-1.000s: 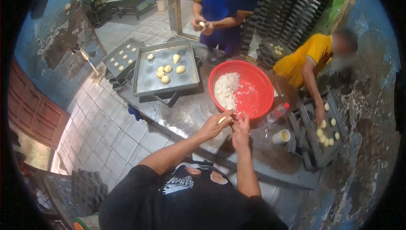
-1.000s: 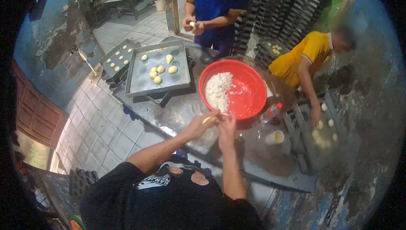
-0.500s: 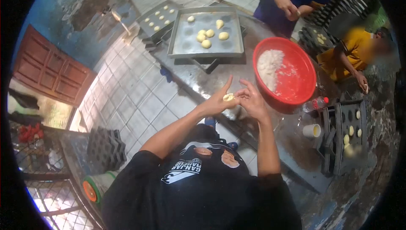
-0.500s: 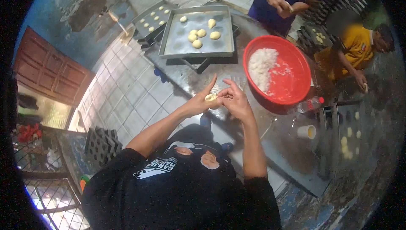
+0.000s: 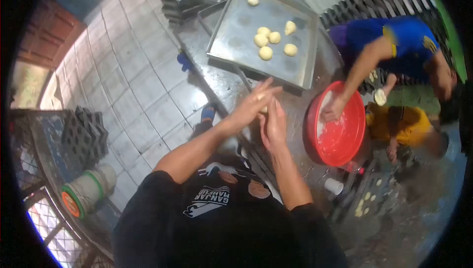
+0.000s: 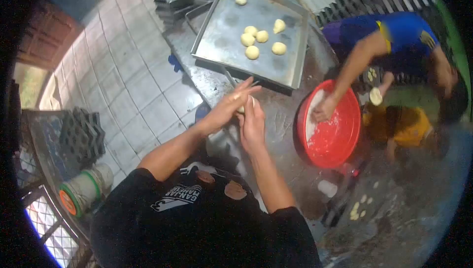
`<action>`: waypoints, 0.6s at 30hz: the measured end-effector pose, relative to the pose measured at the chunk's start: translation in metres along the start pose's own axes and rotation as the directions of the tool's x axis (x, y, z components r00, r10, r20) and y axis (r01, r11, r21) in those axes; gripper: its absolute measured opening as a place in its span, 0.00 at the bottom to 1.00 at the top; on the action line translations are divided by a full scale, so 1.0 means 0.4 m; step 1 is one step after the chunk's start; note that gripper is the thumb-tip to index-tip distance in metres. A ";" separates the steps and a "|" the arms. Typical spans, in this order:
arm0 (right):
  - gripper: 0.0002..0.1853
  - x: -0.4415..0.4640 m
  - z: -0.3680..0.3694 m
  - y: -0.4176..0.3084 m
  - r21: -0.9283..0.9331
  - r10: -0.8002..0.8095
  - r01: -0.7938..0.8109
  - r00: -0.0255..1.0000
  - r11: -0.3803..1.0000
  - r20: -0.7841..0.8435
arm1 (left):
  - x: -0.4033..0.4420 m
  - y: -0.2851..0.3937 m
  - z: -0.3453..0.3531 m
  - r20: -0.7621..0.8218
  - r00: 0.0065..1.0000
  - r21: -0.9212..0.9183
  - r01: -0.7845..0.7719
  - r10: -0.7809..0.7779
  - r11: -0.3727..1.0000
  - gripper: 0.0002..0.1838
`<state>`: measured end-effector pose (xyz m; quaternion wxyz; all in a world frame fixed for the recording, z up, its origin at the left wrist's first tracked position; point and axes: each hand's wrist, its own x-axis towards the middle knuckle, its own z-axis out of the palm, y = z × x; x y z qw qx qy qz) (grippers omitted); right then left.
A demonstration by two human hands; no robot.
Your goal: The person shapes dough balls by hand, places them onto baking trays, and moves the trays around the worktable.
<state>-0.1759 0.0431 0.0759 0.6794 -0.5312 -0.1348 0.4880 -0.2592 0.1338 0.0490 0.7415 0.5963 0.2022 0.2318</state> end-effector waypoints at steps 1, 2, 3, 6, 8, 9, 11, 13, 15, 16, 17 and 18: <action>0.20 0.049 0.043 -0.012 -0.030 0.039 -0.039 0.999 0.999 0.000 | 0.023 0.007 -0.052 -0.029 0.999 -0.035 0.017 -0.018 0.999 0.30; 0.18 0.097 0.080 -0.020 0.046 0.199 -0.202 0.979 0.978 0.049 | 0.038 0.013 -0.107 -0.038 0.992 -0.235 0.104 -0.116 0.966 0.29; 0.16 0.150 0.108 -0.019 0.118 0.348 -0.359 0.931 0.926 0.105 | 0.048 0.014 -0.149 -0.028 0.978 -0.425 0.174 -0.205 0.888 0.28; 0.15 0.342 0.157 -0.050 -0.387 0.419 -0.317 0.882 0.866 0.214 | 0.069 0.001 -0.244 -0.307 0.931 -0.356 0.080 -0.197 0.931 0.27; 0.17 0.479 0.198 -0.048 -0.804 0.246 -0.012 0.954 0.595 0.168 | 0.073 -0.008 -0.292 -0.450 0.881 -0.260 0.024 -0.143 0.965 0.27; 0.19 0.555 0.206 -0.031 -0.936 0.109 0.175 0.970 0.305 0.216 | 0.056 -0.021 -0.334 -0.477 0.869 -0.206 0.031 -0.129 0.978 0.26; 0.21 0.713 0.168 0.082 -0.923 0.039 0.384 0.922 0.030 0.385 | 0.011 -0.041 -0.424 -0.515 0.848 -0.167 0.045 -0.126 0.985 0.25; 0.23 0.764 0.155 0.132 -0.798 0.018 0.551 0.825 -0.242 0.565 | -0.050 -0.034 -0.520 -0.429 0.860 -0.013 0.300 -0.276 0.954 0.21; 0.25 0.775 0.176 0.136 -0.601 -0.051 0.737 0.618 -0.309 0.784 | -0.101 -0.022 -0.580 -0.508 0.798 -0.050 0.346 -0.322 0.937 0.20; 0.24 0.779 0.170 0.145 -0.640 -0.003 0.738 0.655 -0.213 0.756 | -0.130 -0.017 -0.592 -0.570 0.736 -0.086 0.388 -0.364 0.918 0.19; 0.24 0.792 0.156 0.173 -0.637 0.012 0.742 0.653 -0.208 0.757 | -0.155 -0.013 -0.605 -0.575 0.727 -0.099 0.393 -0.375 0.914 0.19; 0.25 0.811 0.131 0.209 -0.599 -0.023 0.774 0.608 -0.207 0.794 | -0.171 -0.008 -0.620 -0.625 0.689 -0.075 0.415 -0.367 0.907 0.20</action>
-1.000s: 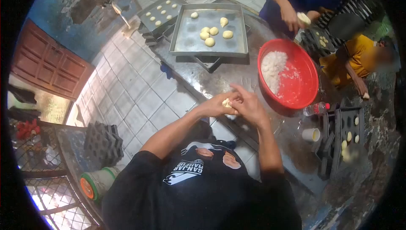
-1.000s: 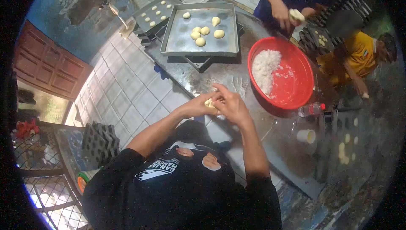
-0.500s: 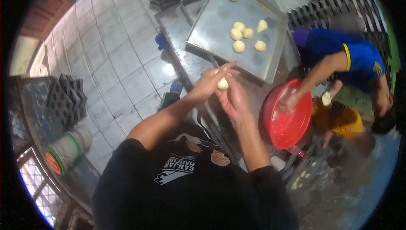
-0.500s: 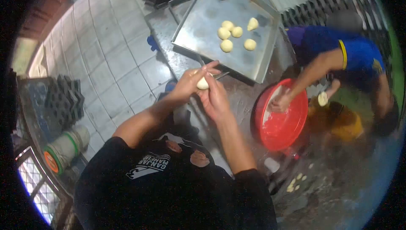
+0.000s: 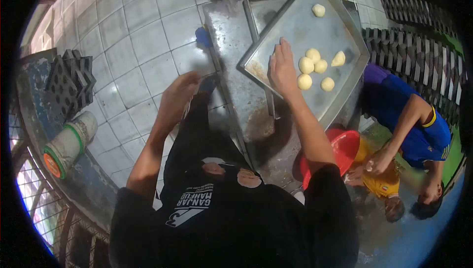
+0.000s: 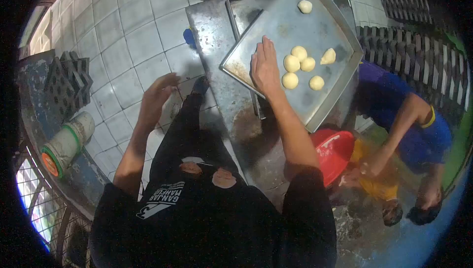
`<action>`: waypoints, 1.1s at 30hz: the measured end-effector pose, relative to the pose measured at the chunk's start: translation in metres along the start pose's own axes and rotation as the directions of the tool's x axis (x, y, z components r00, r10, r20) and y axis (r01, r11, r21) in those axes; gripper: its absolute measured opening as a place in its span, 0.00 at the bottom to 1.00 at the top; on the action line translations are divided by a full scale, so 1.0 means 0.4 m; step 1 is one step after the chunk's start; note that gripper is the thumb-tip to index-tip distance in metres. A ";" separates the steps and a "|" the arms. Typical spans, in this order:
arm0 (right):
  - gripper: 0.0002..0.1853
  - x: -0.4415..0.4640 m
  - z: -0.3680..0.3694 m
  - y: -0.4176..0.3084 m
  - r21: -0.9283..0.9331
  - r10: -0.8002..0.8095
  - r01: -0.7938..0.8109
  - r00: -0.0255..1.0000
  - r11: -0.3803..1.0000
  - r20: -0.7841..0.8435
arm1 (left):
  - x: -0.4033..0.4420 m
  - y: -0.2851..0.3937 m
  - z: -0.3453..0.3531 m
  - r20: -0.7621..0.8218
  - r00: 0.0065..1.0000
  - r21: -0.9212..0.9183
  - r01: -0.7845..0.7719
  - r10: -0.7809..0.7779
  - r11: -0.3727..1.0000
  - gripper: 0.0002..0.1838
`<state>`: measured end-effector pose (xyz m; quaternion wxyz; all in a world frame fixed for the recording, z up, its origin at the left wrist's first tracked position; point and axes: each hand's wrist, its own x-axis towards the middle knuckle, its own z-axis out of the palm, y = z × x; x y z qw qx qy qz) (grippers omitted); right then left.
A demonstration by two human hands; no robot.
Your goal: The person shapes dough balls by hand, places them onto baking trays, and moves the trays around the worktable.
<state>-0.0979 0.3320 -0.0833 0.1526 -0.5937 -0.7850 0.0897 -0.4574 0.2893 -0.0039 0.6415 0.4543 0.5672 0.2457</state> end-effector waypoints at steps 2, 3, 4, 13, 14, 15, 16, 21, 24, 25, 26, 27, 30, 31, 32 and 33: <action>0.25 0.011 0.031 0.028 -0.007 -0.037 0.036 0.998 0.999 -0.056 | 0.001 -0.004 -0.015 -0.048 0.999 0.040 -0.003 0.005 0.999 0.20; 0.26 0.017 0.032 0.028 -0.009 -0.027 0.027 0.999 1.000 -0.032 | -0.003 -0.003 -0.013 -0.071 0.997 -0.023 -0.035 0.033 0.999 0.20; 0.27 0.020 0.024 0.026 -0.017 -0.012 0.012 1.000 1.000 -0.020 | -0.003 0.007 -0.008 -0.088 0.994 -0.080 -0.079 0.072 0.994 0.20; 0.19 -0.065 -0.279 0.204 0.825 0.830 -0.524 0.542 0.210 0.133 | -0.056 0.065 0.086 0.042 0.979 0.003 -0.199 0.199 0.980 0.19; 0.15 -0.142 -0.284 0.263 0.495 0.793 -0.631 0.558 0.597 -0.244 | -0.058 0.036 0.086 0.072 0.975 -0.018 -0.210 0.211 0.977 0.20; 0.14 -0.217 -0.248 0.317 0.221 0.741 -0.739 0.506 0.637 -0.441 | -0.068 0.029 0.101 0.076 0.985 0.007 -0.153 0.152 0.988 0.20; 0.15 -0.310 -0.196 0.364 0.024 0.672 -0.762 0.555 0.647 -0.490 | -0.064 -0.001 0.118 0.114 0.975 -0.002 -0.191 0.190 0.982 0.19; 0.17 -0.432 -0.290 0.143 0.662 0.922 -0.643 0.291 0.385 -0.254 | -0.140 0.034 0.290 0.351 0.893 -0.055 -0.281 0.282 0.958 0.16; 0.18 -0.526 -0.314 -0.052 0.650 0.868 -0.577 0.345 0.495 -0.356 | -0.188 0.037 0.445 0.457 0.850 -0.116 -0.237 0.264 0.965 0.17; 0.17 -0.580 -0.296 -0.134 0.619 0.818 -0.541 0.444 0.570 -0.366 | -0.231 0.047 0.506 0.484 0.845 -0.173 -0.163 0.228 0.971 0.18; 0.18 -0.640 -0.300 -0.222 0.557 0.747 -0.509 0.540 0.656 -0.388 | -0.269 0.047 0.566 0.510 0.839 -0.223 -0.086 0.191 0.971 0.18; 0.18 -0.697 -0.312 -0.314 0.495 0.666 -0.462 0.628 0.736 -0.404 | -0.305 0.027 0.619 0.533 0.832 -0.269 -0.004 0.152 0.963 0.19; 0.17 -0.865 -0.418 -0.541 0.588 0.719 -0.415 0.449 0.694 -0.530 | -0.409 -0.078 0.759 0.628 0.766 -0.269 0.049 0.136 0.962 0.18; 0.16 -0.919 -0.444 -0.585 0.683 0.795 -0.412 0.375 0.604 -0.477 | -0.467 -0.090 0.796 0.593 0.789 -0.153 -0.088 0.163 0.984 0.18; 0.17 -0.987 -0.398 -0.596 0.638 0.765 -0.424 0.404 0.643 -0.502 | -0.476 -0.138 0.818 0.594 0.737 -0.056 -0.361 0.321 0.931 0.20; 0.17 -1.047 -0.383 -0.624 0.546 0.775 -0.554 0.392 0.629 -0.495 | -0.493 -0.194 0.834 0.628 0.635 0.036 -0.602 0.451 0.798 0.21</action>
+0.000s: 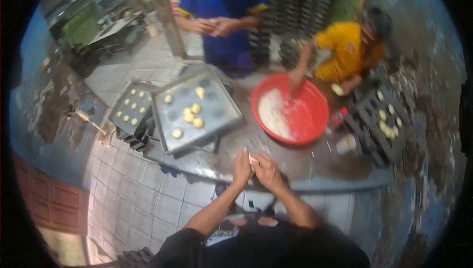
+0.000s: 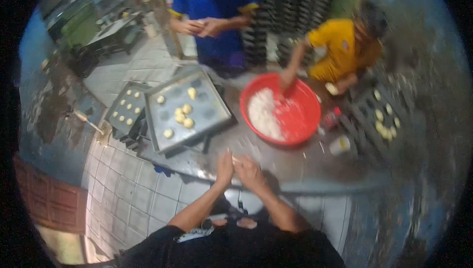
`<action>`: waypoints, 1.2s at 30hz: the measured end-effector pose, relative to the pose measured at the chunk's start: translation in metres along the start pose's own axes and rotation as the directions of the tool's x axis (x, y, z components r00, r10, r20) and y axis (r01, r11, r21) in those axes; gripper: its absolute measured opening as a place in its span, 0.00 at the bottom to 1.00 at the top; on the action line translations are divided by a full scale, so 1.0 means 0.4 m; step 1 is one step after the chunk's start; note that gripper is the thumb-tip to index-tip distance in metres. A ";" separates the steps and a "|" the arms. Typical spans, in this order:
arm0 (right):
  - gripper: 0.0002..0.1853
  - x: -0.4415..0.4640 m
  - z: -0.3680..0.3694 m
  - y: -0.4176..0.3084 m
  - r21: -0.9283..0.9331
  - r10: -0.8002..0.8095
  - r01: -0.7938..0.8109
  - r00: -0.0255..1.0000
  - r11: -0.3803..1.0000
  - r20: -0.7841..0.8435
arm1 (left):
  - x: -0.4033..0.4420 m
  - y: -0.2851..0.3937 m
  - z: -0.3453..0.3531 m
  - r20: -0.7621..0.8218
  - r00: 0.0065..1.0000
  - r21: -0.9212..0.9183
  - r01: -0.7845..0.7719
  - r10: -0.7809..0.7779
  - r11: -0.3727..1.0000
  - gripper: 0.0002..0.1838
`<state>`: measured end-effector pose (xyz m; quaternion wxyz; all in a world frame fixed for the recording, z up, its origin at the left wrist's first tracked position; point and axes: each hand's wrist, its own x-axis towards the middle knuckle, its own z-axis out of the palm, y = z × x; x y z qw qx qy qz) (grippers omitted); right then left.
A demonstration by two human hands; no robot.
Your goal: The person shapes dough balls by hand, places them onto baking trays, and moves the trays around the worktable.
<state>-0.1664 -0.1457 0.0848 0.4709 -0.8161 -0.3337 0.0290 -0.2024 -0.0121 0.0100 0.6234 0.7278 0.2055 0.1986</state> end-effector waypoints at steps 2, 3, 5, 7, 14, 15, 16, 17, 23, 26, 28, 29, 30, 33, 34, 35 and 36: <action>0.17 -0.055 -0.093 -0.008 0.150 0.340 -0.342 0.939 0.927 0.043 | -0.072 0.099 0.090 0.017 0.987 -0.160 0.159 -0.158 0.974 0.23; 0.18 -0.086 -0.078 0.058 0.284 0.428 -0.404 0.903 0.869 -0.025 | -0.084 0.137 0.119 0.038 0.988 -0.121 0.154 -0.151 0.981 0.23; 0.20 -0.137 -0.047 0.142 0.620 0.378 -0.204 0.912 0.758 -0.161 | -0.094 0.152 0.176 0.063 0.992 -0.069 0.110 -0.106 0.992 0.23; 0.20 -0.161 -0.108 0.136 0.678 0.397 -0.263 0.916 0.687 -0.048 | -0.090 0.166 0.207 0.072 0.994 -0.051 0.091 -0.087 0.995 0.23; 0.14 -0.113 -0.127 0.149 0.332 0.319 -0.220 0.906 0.917 -0.278 | -0.100 0.114 0.140 0.225 0.847 -0.402 0.531 -0.482 0.746 0.33; 0.15 -0.110 -0.110 0.140 0.236 0.303 -0.272 0.947 0.933 -0.107 | -0.124 0.032 0.106 0.299 0.853 -0.196 0.494 -0.429 0.847 0.27; 0.14 -0.113 -0.057 0.196 -0.270 -0.022 0.070 0.984 0.960 0.177 | -0.123 -0.029 0.081 0.391 0.847 -0.004 0.393 -0.360 0.920 0.22; 0.12 -0.081 -0.063 0.177 -0.132 -0.158 0.183 0.971 0.974 0.179 | -0.100 -0.088 0.068 0.408 0.849 0.053 0.347 -0.337 0.936 0.25; 0.12 0.357 -0.216 0.487 0.034 0.107 -0.105 0.992 0.994 -0.061 | 0.150 -0.016 0.055 0.437 0.832 -0.486 0.537 -0.340 0.689 0.37; 0.13 0.489 -0.249 0.755 -0.319 0.232 -0.212 0.972 0.924 0.026 | 0.229 0.072 0.039 0.454 0.838 -0.590 0.537 -0.303 0.603 0.41; 0.15 0.501 -0.200 0.919 -0.387 -0.307 0.281 0.952 0.878 -0.005 | 0.250 0.050 0.030 0.457 0.801 -0.577 0.597 -0.386 0.557 0.40; 0.15 0.538 -0.184 0.936 -0.378 -0.282 0.262 0.959 0.888 0.004 | 0.269 0.033 0.032 0.460 0.782 -0.554 0.623 -0.420 0.553 0.38; 0.15 0.586 -0.178 0.935 -0.446 -0.282 0.280 0.957 0.850 0.063 | 0.287 0.019 0.040 0.463 0.765 -0.534 0.643 -0.447 0.549 0.37; 0.15 0.664 -0.151 1.025 -0.508 -0.223 0.286 0.957 0.812 0.183 | 0.361 0.020 0.052 0.484 0.726 -0.505 0.687 -0.489 0.522 0.36; 0.16 0.659 -0.133 1.041 -0.511 -0.174 0.275 0.956 0.814 0.238 | 0.378 0.015 0.044 0.479 0.715 -0.492 0.699 -0.509 0.519 0.36; 0.16 0.644 -0.120 1.053 -0.496 -0.162 0.263 0.958 0.827 0.238 | 0.395 0.011 0.033 0.467 0.744 -0.452 0.666 -0.478 0.593 0.34; 0.15 0.640 -0.127 1.046 -0.550 0.045 0.143 0.949 0.823 0.313 | 0.408 0.008 0.026 0.458 0.774 -0.417 0.622 -0.438 0.663 0.32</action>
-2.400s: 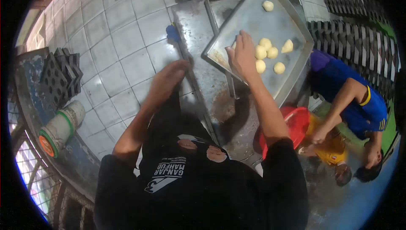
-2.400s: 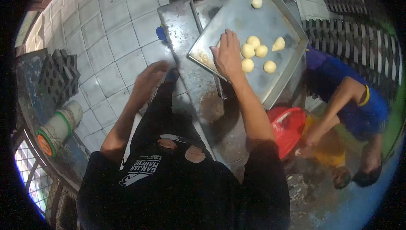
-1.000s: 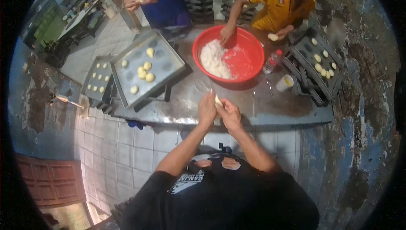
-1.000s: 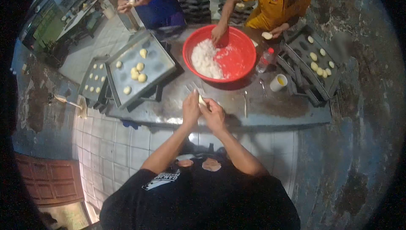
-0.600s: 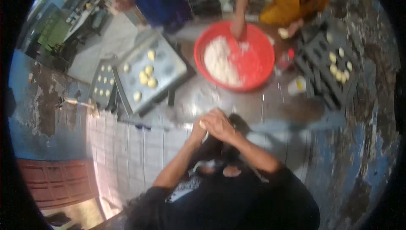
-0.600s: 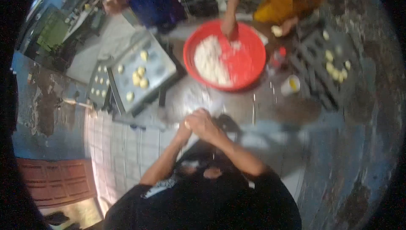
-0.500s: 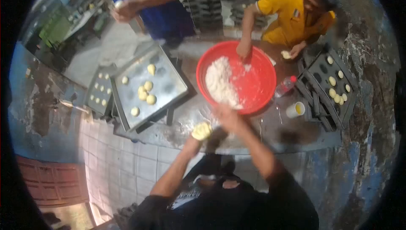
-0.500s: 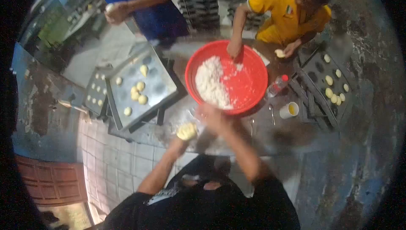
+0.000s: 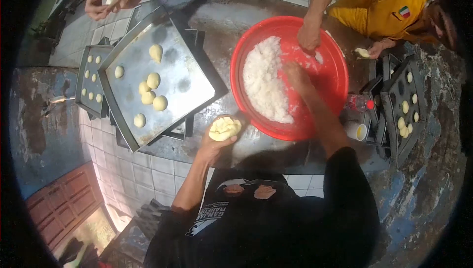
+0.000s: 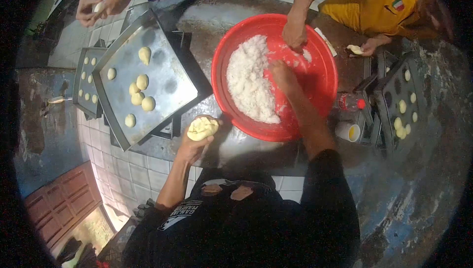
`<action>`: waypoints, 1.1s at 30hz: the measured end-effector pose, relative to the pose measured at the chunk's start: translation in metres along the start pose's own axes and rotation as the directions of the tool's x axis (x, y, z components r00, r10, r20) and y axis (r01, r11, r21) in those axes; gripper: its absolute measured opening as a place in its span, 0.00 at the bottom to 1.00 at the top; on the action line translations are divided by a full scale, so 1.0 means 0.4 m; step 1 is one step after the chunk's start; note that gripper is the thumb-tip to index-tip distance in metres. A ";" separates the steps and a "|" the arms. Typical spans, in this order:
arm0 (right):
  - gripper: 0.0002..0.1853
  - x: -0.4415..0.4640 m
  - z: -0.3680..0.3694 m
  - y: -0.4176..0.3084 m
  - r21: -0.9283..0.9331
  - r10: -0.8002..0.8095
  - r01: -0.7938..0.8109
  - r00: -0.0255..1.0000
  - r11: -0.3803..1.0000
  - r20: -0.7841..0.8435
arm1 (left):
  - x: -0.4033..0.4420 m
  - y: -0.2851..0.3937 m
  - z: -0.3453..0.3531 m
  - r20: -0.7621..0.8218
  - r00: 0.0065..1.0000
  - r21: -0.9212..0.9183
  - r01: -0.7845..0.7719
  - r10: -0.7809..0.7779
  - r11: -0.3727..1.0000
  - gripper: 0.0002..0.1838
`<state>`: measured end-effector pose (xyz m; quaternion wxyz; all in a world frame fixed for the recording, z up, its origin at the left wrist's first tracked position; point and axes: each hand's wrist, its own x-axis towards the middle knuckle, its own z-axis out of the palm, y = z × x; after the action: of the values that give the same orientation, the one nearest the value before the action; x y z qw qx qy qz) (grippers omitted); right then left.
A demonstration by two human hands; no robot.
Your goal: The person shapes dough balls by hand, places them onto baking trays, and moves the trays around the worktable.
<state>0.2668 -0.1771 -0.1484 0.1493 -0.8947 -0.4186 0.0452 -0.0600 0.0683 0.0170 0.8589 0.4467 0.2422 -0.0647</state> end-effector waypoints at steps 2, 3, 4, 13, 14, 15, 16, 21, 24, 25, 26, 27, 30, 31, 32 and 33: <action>0.15 -0.027 -0.034 -0.018 -0.050 0.135 -0.128 0.974 0.991 0.184 | 0.000 0.026 0.005 -0.047 0.998 0.043 -0.033 0.035 0.999 0.30; 0.13 -0.047 -0.049 -0.036 0.076 0.136 -0.141 0.988 0.987 0.076 | 0.005 0.031 0.016 -0.084 0.993 0.087 -0.075 0.082 0.993 0.28; 0.12 -0.064 -0.062 -0.046 0.203 0.148 -0.139 0.988 0.969 -0.033 | 0.014 0.028 0.024 -0.079 0.994 0.077 -0.071 0.077 0.994 0.28; 0.13 -0.082 -0.073 0.040 0.027 0.275 -0.274 0.957 0.961 -0.095 | -0.039 0.043 0.074 -0.119 0.964 0.289 -0.194 0.236 0.937 0.34; 0.13 -0.060 -0.042 0.082 0.045 0.279 -0.276 0.954 0.960 -0.105 | -0.054 0.041 0.073 -0.150 0.959 0.294 -0.188 0.239 0.937 0.34; 0.13 -0.043 -0.002 0.120 0.015 0.324 -0.324 0.939 0.946 -0.119 | -0.064 0.030 0.068 -0.147 0.958 0.307 -0.192 0.245 0.932 0.34; 0.12 -0.032 -0.019 0.104 -0.015 0.371 -0.377 0.918 0.926 -0.142 | -0.070 0.018 0.060 -0.151 0.954 0.365 -0.188 0.258 0.912 0.33; 0.10 -0.060 -0.023 0.002 0.175 0.304 -0.277 0.940 0.945 -0.153 | -0.079 -0.021 0.092 -0.151 0.936 0.459 -0.217 0.317 0.861 0.29; 0.12 -0.131 -0.280 -0.164 0.842 0.432 -0.437 0.857 0.317 0.282 | -0.051 -0.030 0.167 -0.090 0.860 0.638 -0.337 0.502 0.692 0.29; 0.13 -0.165 -0.326 -0.210 0.892 0.366 -0.352 0.900 0.285 0.238 | -0.029 -0.039 0.193 -0.033 0.864 0.699 -0.340 0.503 0.629 0.28; 0.15 -0.203 -0.361 -0.255 0.932 0.303 -0.270 0.933 0.241 0.192 | -0.006 -0.050 0.220 0.025 0.869 0.755 -0.341 0.495 0.560 0.28; 0.15 -0.240 -0.396 -0.306 0.923 0.289 -0.276 0.937 0.267 0.196 | 0.032 -0.084 0.248 0.041 0.870 0.750 -0.351 0.491 0.560 0.28; 0.14 -0.373 -0.428 -0.427 0.682 0.096 0.019 0.987 0.732 -0.131 | 0.114 -0.190 0.343 0.105 0.869 0.704 -0.409 0.484 0.581 0.28; 0.16 -0.415 -0.424 -0.442 0.632 0.093 0.072 0.970 0.772 -0.223 | 0.111 -0.210 0.375 0.153 0.857 0.662 -0.458 0.491 0.593 0.28; 0.18 -0.451 -0.430 -0.446 0.567 0.076 0.126 0.945 0.814 -0.319 | 0.099 -0.226 0.397 0.176 0.851 0.652 -0.477 0.495 0.589 0.28; 0.23 -0.496 -0.447 -0.456 0.574 0.215 -0.022 0.938 0.819 -0.270 | 0.087 -0.232 0.417 0.177 0.848 0.655 -0.481 0.500 0.583 0.28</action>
<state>0.0412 -0.2590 0.0684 0.4693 -0.8304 -0.2991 0.0287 -0.0003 -0.1163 0.0129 0.6160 0.7776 0.0801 0.0970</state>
